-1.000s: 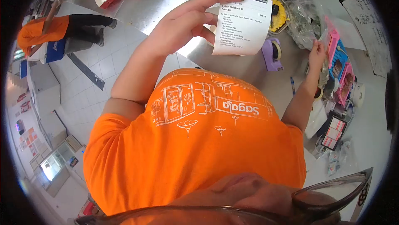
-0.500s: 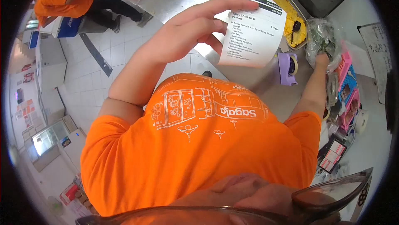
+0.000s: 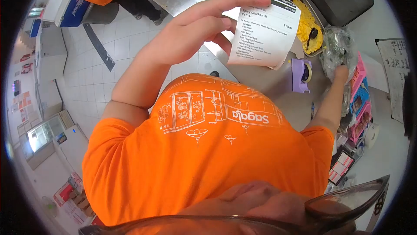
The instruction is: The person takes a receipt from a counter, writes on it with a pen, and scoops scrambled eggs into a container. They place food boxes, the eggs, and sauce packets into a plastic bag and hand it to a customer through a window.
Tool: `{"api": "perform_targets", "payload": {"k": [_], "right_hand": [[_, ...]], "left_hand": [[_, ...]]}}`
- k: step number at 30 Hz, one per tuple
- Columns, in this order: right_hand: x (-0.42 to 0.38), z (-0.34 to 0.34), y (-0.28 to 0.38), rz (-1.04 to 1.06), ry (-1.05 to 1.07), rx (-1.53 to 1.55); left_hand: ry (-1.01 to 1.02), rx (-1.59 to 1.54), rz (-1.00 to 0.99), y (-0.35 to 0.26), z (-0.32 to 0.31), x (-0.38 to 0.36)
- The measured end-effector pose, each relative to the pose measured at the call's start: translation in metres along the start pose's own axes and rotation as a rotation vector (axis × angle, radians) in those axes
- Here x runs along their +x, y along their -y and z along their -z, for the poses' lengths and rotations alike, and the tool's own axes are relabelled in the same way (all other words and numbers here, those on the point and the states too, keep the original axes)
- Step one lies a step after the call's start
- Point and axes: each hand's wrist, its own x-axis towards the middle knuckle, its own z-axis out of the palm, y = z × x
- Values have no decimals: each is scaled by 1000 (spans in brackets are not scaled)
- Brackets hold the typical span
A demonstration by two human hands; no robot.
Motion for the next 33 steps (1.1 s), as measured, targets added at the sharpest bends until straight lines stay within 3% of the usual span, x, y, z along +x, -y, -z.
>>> {"api": "perform_targets", "payload": {"k": [4, 10, 13, 15, 17, 19, 21, 23, 26, 29, 33], "right_hand": [[5, -1, -7, 303, 52, -16], [-55, 52, 23, -224, -625, 410], [-106, 77, 33, -302, -708, 1017], [-173, 101, 73, -92, -426, 1374], [-222, 102, 112, 22, 182, 1686], [-277, 129, 172, 22, 734, 1641], [-267, 39, 181, -56, 1000, 1894], [-292, 59, 220, -139, 932, 2090], [-324, 94, 203, -15, 823, 2149], [-353, 123, 128, 272, 864, 1965], [-347, 118, -36, 208, 676, 1847]], "left_hand": [[2, -25, -16, 0, -1, -1], [54, -87, -54, 5, 5, -10], [84, -98, -79, 2, 8, -15], [93, -106, -84, 3, 10, -19], [114, -117, -84, 7, 10, -18], [145, -126, -87, 11, 12, -20], [145, -99, -59, 13, 9, -19], [165, -93, -37, 16, 2, -13], [220, -104, -38, 21, -10, -3], [265, -104, -66, 29, -37, 17], [282, -170, -1, 35, -107, 55]]}}
